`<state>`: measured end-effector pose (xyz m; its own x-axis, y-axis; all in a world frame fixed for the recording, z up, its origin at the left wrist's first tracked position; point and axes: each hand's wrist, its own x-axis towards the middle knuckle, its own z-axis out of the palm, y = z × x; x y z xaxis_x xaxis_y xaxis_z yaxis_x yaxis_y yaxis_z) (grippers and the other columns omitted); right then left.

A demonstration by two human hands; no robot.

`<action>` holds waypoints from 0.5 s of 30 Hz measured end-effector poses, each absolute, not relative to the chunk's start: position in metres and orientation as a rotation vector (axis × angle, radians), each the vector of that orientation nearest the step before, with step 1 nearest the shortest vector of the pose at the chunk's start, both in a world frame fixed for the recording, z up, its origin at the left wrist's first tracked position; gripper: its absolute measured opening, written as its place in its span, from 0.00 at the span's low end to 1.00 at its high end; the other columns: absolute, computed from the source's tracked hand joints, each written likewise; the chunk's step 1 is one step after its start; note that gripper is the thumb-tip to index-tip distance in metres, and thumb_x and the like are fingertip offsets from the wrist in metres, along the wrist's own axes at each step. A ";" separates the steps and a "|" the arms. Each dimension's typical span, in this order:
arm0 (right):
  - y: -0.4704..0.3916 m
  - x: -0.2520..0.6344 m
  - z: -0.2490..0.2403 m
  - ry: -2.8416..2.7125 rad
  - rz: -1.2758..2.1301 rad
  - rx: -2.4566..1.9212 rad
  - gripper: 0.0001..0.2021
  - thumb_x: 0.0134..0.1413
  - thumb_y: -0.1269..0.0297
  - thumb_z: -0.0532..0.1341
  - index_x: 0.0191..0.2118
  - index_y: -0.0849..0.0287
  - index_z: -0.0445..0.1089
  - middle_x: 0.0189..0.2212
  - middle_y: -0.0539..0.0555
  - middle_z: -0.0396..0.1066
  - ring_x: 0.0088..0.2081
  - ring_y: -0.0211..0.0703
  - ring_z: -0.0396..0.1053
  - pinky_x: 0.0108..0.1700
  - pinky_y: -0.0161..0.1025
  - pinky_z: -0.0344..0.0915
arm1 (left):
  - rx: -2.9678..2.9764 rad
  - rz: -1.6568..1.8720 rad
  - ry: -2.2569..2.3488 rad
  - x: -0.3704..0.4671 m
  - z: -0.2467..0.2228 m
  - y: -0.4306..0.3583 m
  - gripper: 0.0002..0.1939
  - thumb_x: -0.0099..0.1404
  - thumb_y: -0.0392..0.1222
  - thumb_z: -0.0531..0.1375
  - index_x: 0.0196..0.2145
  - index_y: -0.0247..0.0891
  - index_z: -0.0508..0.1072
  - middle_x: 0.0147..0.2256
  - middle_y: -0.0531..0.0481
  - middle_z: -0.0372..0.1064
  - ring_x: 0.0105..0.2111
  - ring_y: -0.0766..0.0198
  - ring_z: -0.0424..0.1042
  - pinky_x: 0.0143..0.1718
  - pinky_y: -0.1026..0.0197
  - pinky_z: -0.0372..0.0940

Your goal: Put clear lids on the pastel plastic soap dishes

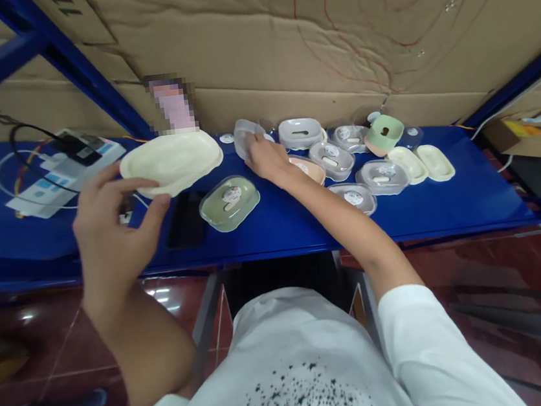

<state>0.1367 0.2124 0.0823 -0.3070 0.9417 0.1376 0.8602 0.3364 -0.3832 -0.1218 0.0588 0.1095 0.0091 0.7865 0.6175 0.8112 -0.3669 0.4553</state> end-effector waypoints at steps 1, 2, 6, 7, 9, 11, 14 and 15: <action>0.227 0.126 0.081 -2.271 0.392 -1.624 0.26 0.69 0.60 0.67 0.66 0.64 0.67 0.61 0.66 0.74 0.64 0.65 0.70 0.66 0.65 0.65 | -2.200 -1.350 -1.785 -0.116 0.107 0.044 0.14 0.78 0.55 0.60 0.53 0.47 0.75 0.66 0.52 0.68 0.70 0.47 0.66 0.71 0.39 0.66; 0.236 0.118 0.080 -2.263 0.428 -1.631 0.22 0.69 0.60 0.67 0.62 0.63 0.70 0.57 0.64 0.76 0.62 0.63 0.71 0.65 0.64 0.66 | -2.182 -1.403 -1.789 -0.111 0.104 0.031 0.12 0.78 0.53 0.61 0.53 0.48 0.75 0.67 0.51 0.68 0.70 0.48 0.66 0.71 0.39 0.66; 0.232 0.131 0.082 -2.078 0.503 -1.582 0.10 0.73 0.62 0.60 0.52 0.63 0.72 0.48 0.58 0.78 0.55 0.53 0.74 0.64 0.57 0.68 | -2.297 -1.455 -1.783 -0.094 0.082 -0.001 0.08 0.76 0.48 0.62 0.50 0.47 0.75 0.67 0.45 0.67 0.69 0.48 0.67 0.70 0.39 0.65; 0.220 0.144 0.084 -1.984 0.506 -1.547 0.10 0.74 0.63 0.58 0.52 0.63 0.71 0.48 0.56 0.77 0.54 0.50 0.74 0.63 0.55 0.69 | -2.385 -1.427 -1.783 -0.090 0.075 -0.005 0.08 0.76 0.48 0.62 0.50 0.47 0.75 0.67 0.44 0.66 0.69 0.48 0.68 0.70 0.39 0.66; 0.183 0.176 0.090 -1.762 0.500 -1.458 0.13 0.77 0.59 0.53 0.53 0.62 0.68 0.49 0.54 0.75 0.52 0.46 0.74 0.62 0.52 0.70 | -2.615 -1.345 -1.759 -0.082 0.060 -0.009 0.09 0.77 0.48 0.61 0.50 0.46 0.75 0.68 0.43 0.65 0.66 0.49 0.70 0.67 0.41 0.68; 0.134 0.209 0.091 -1.523 0.482 -1.403 0.19 0.79 0.49 0.48 0.54 0.60 0.65 0.51 0.54 0.73 0.52 0.44 0.73 0.60 0.51 0.72 | -2.837 -1.193 -1.712 -0.070 0.044 -0.010 0.09 0.77 0.47 0.60 0.51 0.45 0.76 0.68 0.41 0.65 0.65 0.49 0.71 0.66 0.42 0.68; 0.060 0.245 0.083 -1.418 0.413 -1.397 0.25 0.73 0.36 0.54 0.56 0.55 0.62 0.51 0.55 0.71 0.49 0.45 0.73 0.58 0.49 0.73 | -2.957 -0.945 -1.653 -0.052 0.023 -0.007 0.09 0.77 0.45 0.60 0.51 0.45 0.76 0.68 0.39 0.66 0.67 0.46 0.69 0.66 0.37 0.63; 0.041 0.251 0.077 -1.441 0.406 -1.404 0.26 0.72 0.35 0.56 0.56 0.53 0.62 0.50 0.55 0.71 0.48 0.46 0.73 0.57 0.50 0.74 | -2.954 -0.897 -1.647 -0.047 0.018 -0.005 0.09 0.77 0.44 0.60 0.52 0.45 0.77 0.69 0.39 0.66 0.67 0.45 0.69 0.67 0.36 0.61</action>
<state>0.2509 0.0407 0.0772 0.2213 0.8781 0.4243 0.5272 0.2583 -0.8095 -0.0472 -0.0053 0.0180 0.4437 0.8593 0.2544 0.6801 -0.5077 0.5289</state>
